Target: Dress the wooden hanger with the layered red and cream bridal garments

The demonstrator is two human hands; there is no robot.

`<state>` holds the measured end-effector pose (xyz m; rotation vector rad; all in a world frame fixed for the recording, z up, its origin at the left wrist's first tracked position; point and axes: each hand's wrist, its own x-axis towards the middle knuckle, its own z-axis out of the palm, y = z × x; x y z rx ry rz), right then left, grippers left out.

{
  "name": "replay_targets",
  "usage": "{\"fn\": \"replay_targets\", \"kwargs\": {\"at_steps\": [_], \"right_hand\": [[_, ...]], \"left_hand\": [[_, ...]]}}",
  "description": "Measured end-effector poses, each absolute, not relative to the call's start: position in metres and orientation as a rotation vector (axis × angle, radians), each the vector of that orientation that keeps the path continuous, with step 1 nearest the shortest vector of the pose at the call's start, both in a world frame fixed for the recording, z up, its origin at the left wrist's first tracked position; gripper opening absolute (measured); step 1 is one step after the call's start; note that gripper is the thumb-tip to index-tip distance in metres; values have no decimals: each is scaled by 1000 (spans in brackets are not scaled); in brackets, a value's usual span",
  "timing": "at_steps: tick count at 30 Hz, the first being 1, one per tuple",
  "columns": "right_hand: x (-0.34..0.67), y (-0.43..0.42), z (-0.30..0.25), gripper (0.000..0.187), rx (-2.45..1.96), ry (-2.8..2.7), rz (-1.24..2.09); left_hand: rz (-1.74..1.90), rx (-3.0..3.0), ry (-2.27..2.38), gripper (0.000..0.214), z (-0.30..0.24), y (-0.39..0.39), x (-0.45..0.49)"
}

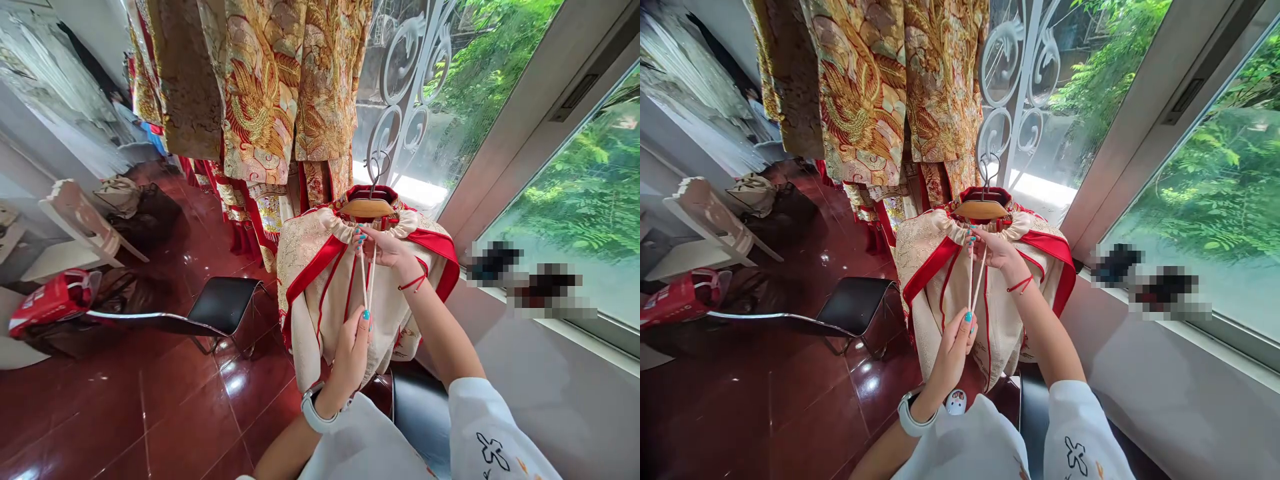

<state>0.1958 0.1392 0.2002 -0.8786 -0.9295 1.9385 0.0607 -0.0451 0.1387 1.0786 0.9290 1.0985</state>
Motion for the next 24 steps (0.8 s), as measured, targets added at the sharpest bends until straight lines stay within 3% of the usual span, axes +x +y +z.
{"fn": "replay_targets", "kwargs": {"at_steps": [5,11,20,24], "right_hand": [[192,129,189,33,-848,-927,1978],[196,130,183,33,-895,-1144,1885],[199,134,185,38,-922,-1251,1833],[202,136,183,40,-942,-1269,1826]], "left_hand": [[997,1142,877,53,122,-33,61],[664,1517,901,37,103,35,23],[892,1468,950,40,92,64,7],[1032,1556,1046,31,102,54,2]]}}
